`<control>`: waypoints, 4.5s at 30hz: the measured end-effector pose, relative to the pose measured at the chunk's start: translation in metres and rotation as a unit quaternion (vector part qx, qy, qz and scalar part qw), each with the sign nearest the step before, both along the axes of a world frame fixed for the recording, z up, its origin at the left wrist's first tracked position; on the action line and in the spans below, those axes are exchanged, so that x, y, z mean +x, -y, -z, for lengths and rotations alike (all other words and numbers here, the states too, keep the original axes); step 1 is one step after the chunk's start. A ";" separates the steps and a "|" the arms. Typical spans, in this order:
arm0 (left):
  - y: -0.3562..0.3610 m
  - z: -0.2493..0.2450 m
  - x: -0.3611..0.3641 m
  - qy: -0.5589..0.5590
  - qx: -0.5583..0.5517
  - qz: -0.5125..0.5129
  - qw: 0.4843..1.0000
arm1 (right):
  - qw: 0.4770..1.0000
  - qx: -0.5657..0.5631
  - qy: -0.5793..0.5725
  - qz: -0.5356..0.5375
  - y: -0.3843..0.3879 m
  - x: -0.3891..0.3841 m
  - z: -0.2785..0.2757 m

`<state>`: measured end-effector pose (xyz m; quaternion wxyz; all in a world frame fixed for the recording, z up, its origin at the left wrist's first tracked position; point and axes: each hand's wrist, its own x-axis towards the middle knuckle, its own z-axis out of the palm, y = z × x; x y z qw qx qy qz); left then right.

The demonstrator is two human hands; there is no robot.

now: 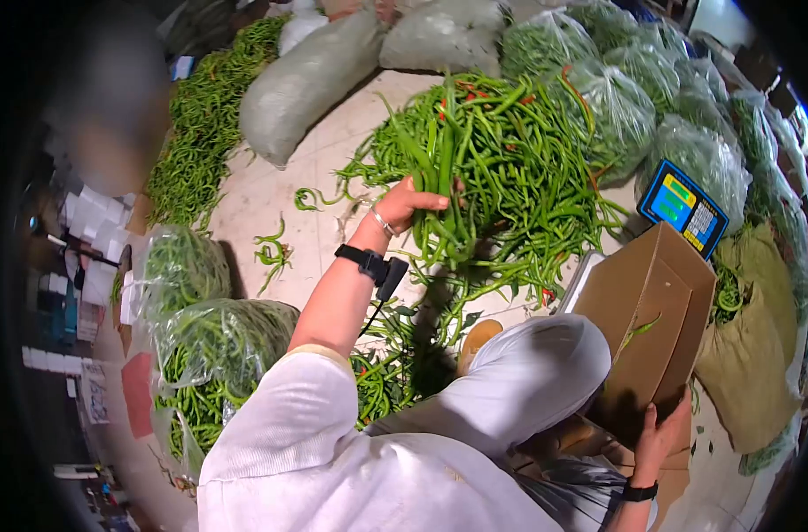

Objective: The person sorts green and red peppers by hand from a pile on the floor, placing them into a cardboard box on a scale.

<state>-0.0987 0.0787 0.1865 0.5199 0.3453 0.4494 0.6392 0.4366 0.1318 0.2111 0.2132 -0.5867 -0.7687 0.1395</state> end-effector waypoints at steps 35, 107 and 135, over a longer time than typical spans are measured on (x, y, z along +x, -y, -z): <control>-0.099 -0.189 0.308 0.212 0.097 0.455 0.859 | 0.842 -0.100 -0.529 -0.019 0.056 -0.002 -0.128; -0.038 0.304 0.104 -0.762 -0.154 0.091 0.622 | 0.973 -0.206 0.075 0.073 -0.029 0.003 0.014; -0.033 0.287 0.054 -0.511 -0.443 0.048 0.735 | 0.961 -0.191 0.147 0.133 -0.024 0.016 0.020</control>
